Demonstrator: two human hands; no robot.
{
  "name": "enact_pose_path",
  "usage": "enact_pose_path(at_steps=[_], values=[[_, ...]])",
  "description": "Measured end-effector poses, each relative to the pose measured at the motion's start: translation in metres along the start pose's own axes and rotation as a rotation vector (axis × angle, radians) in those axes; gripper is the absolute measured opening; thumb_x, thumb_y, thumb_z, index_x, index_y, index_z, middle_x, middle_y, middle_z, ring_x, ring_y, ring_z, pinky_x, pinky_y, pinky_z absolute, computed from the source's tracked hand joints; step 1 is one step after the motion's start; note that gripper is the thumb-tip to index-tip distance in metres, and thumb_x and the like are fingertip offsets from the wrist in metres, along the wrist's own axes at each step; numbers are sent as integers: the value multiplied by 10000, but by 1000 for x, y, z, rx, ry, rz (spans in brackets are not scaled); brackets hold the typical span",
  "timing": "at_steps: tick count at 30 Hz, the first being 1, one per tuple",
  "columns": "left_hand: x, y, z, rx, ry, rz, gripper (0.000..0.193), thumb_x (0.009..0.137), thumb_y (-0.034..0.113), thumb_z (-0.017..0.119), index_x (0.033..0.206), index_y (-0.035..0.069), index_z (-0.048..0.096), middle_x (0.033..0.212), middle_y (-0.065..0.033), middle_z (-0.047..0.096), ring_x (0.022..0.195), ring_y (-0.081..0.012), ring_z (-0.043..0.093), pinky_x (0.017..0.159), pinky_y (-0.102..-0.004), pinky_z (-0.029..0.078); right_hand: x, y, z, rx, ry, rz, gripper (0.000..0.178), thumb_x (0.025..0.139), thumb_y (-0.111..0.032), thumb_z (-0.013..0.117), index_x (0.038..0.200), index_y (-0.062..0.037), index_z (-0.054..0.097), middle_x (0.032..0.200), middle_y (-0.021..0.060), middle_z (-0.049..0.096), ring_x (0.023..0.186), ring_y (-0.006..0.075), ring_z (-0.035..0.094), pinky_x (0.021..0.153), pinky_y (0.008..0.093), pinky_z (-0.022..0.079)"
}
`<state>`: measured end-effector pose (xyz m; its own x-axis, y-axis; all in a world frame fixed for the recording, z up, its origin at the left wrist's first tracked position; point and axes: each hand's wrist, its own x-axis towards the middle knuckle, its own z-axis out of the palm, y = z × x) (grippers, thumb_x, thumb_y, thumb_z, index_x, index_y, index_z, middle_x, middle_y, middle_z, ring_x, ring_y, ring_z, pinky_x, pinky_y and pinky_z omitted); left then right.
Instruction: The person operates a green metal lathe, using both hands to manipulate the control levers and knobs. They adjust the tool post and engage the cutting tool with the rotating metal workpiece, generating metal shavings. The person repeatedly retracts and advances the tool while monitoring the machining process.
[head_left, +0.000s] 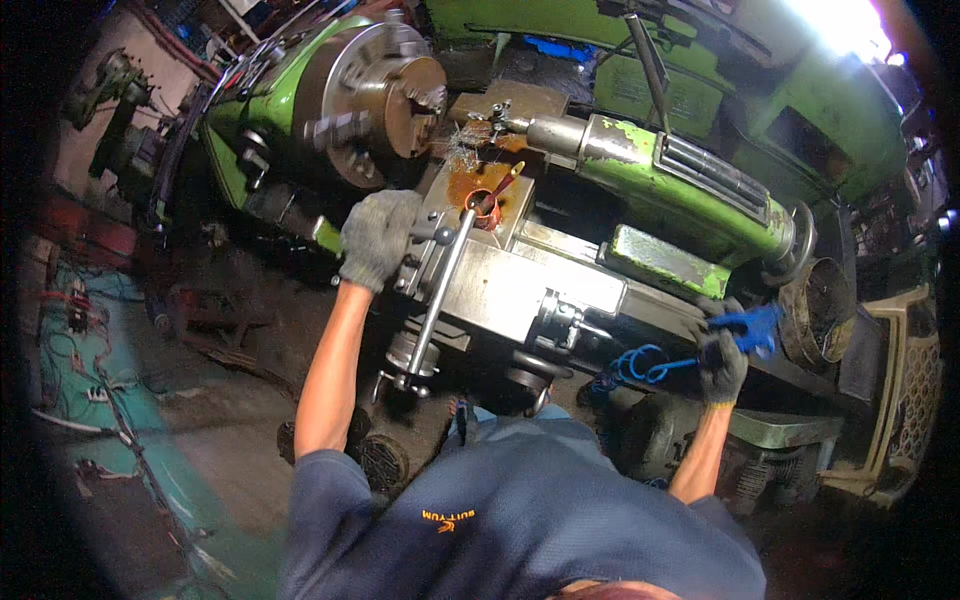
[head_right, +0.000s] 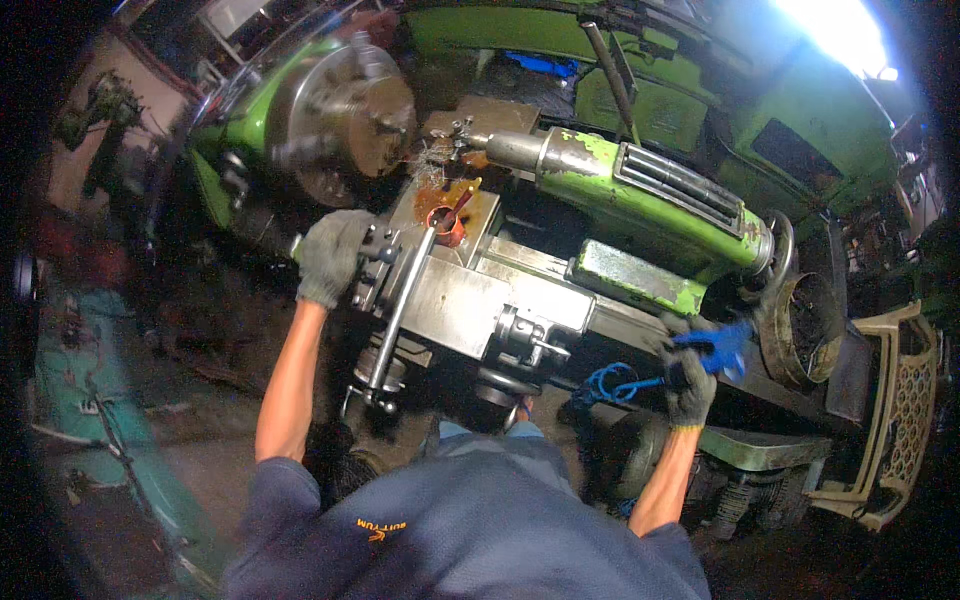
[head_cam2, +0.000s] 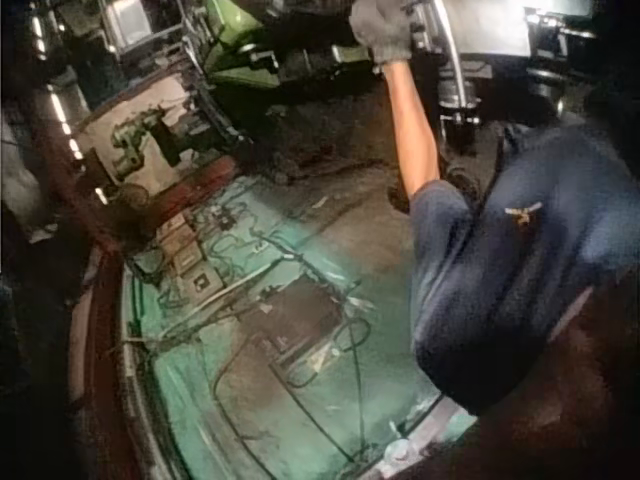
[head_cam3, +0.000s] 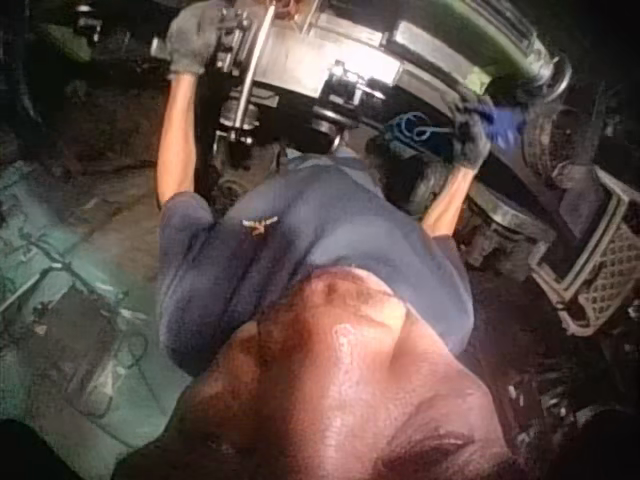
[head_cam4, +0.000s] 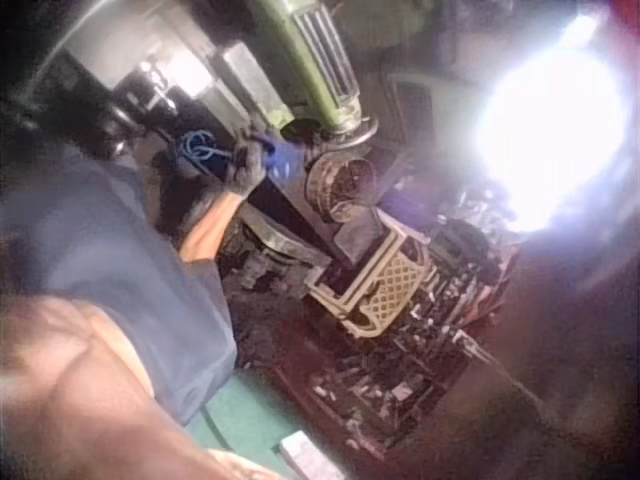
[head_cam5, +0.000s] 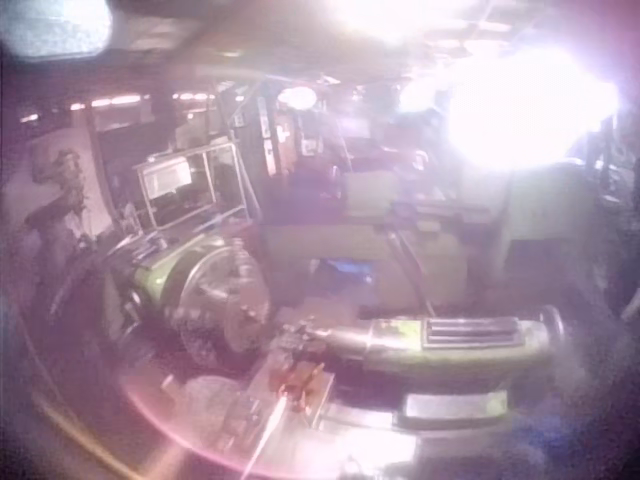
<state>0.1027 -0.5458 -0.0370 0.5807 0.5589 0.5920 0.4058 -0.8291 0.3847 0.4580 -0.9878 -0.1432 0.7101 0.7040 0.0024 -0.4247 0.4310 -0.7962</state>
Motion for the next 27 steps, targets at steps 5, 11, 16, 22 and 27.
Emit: enact_pose_path(at_steps=[5, 11, 16, 22, 27], values=[[-6, -20, 14, 95, 56, -28, 292, 938, 286, 595, 795, 55, 702, 799, -171, 669, 788, -388, 640, 700, -503, 480, 92, -6, 129, -1033, -106, 125, 395, 888, -301, 772, 1108, 14, 684, 859, 57, 682, 649, 160, 608, 593, 293, 491], [-10, -31, 18, 198, 111, -12, 299, 935, 286, 570, 740, 78, 661, 765, -164, 641, 759, -391, 620, 685, -516, 475, 183, 54, 215, -1515, -464, -75, 520, 824, -467, 788, 961, 23, 682, 865, 209, 687, 756, 304, 638, 736, 448, 497], [-11, -26, 18, 248, 136, -63, 303, 936, 287, 554, 715, 98, 640, 743, -139, 636, 740, -373, 626, 671, -514, 486, 206, 81, 252, -1631, -534, -44, 457, 836, -417, 745, 1013, 1, 689, 934, 272, 705, 919, 445, 676, 830, 498, 513], [-11, -28, 16, 259, 59, -114, 278, 924, 303, 534, 777, 106, 666, 798, -149, 642, 806, -382, 628, 712, -505, 483, 216, 91, 264, -1730, -518, -57, 419, 849, -398, 728, 1035, -22, 727, 968, 279, 709, 943, 430, 692, 849, 508, 520], [-11, -33, 17, 309, 24, -127, 283, 927, 306, 522, 801, 100, 670, 822, -158, 653, 811, -386, 632, 717, -513, 489, 222, 100, 265, -1734, -499, -45, 448, 844, -438, 734, 991, -15, 732, 945, 277, 711, 930, 423, 697, 837, 504, 523]])
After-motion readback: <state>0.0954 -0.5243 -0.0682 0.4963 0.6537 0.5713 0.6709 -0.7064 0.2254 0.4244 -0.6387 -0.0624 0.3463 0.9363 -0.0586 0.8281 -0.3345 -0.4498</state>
